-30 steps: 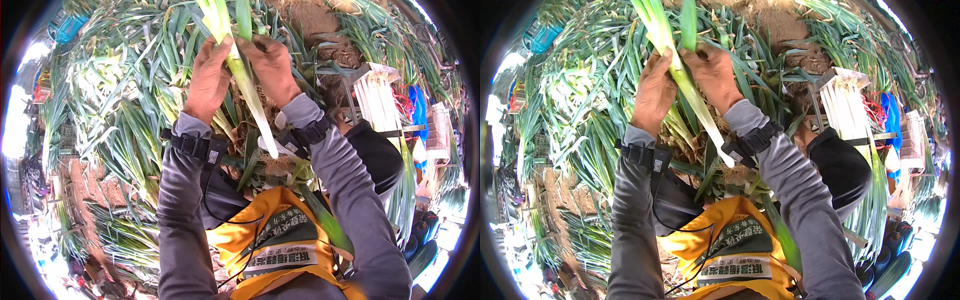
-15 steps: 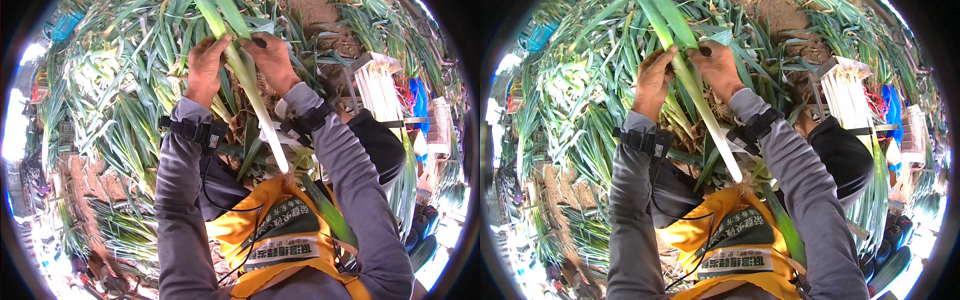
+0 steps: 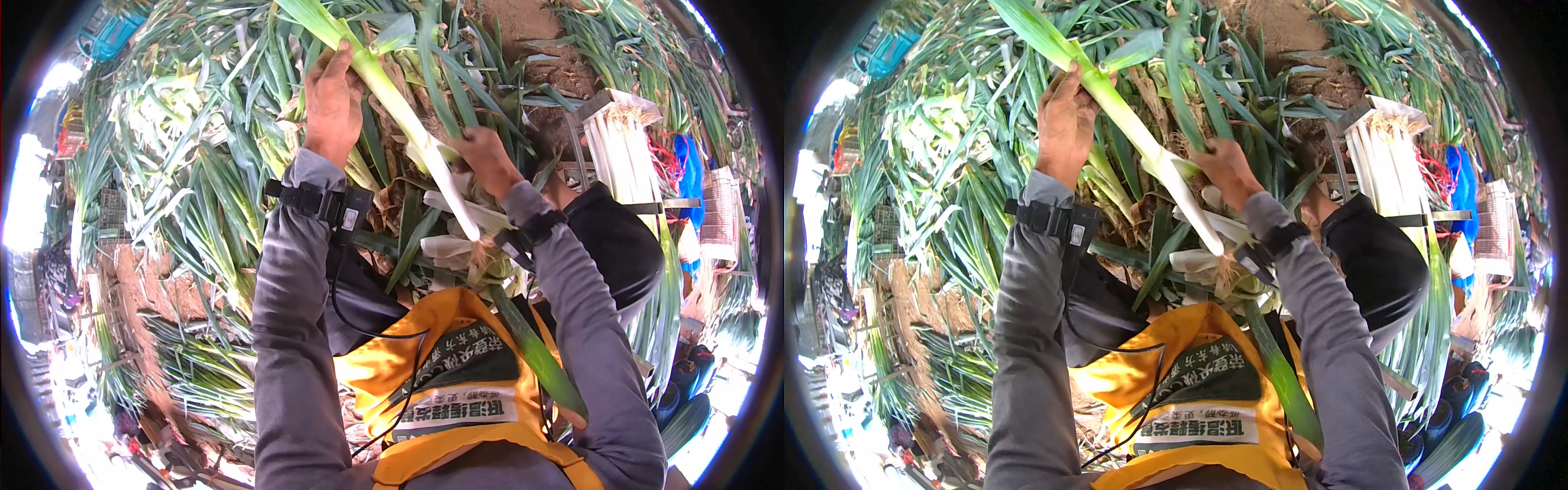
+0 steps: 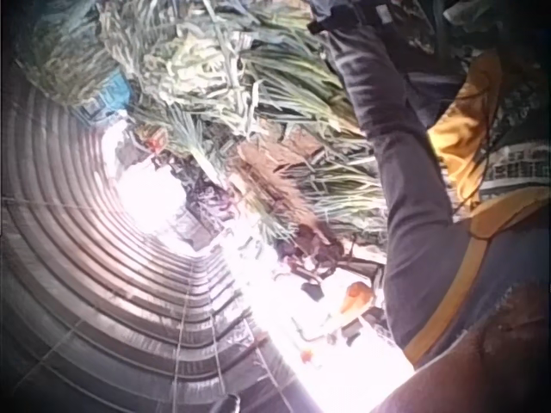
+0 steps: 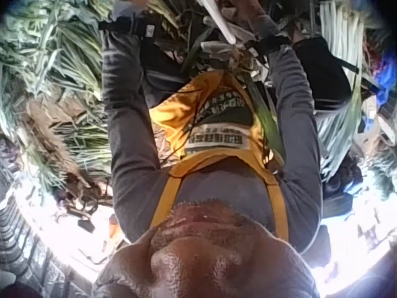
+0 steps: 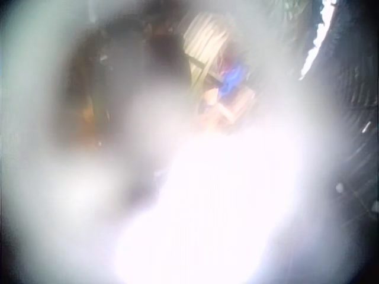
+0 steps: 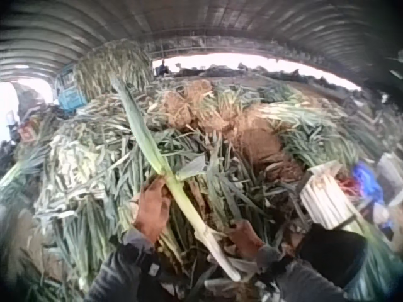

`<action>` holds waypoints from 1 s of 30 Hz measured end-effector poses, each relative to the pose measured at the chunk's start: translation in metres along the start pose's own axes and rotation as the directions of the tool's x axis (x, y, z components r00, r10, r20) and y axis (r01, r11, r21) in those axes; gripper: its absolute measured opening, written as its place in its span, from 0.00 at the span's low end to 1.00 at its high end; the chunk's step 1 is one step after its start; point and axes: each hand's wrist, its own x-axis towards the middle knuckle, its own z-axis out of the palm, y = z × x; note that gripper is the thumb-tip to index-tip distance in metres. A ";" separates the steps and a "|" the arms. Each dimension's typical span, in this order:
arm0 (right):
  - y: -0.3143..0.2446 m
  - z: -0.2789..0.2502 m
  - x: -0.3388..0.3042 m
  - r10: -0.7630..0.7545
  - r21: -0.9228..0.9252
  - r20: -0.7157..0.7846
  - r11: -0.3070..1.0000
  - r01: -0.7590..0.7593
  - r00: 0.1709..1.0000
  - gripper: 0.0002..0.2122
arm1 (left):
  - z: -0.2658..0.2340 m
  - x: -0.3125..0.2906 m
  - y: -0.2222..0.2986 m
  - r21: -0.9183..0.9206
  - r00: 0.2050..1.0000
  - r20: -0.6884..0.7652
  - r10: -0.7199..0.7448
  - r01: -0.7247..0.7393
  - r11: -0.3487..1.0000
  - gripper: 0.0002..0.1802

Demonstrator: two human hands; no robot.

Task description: Cleaning and sorting leeks by removing outer layers and placing them into a crate.

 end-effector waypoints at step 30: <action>-0.092 0.006 -0.086 -0.259 0.006 0.305 0.963 0.270 0.916 0.20 | -0.143 0.027 0.101 -0.438 0.898 -0.327 0.293 -0.419 0.796 0.20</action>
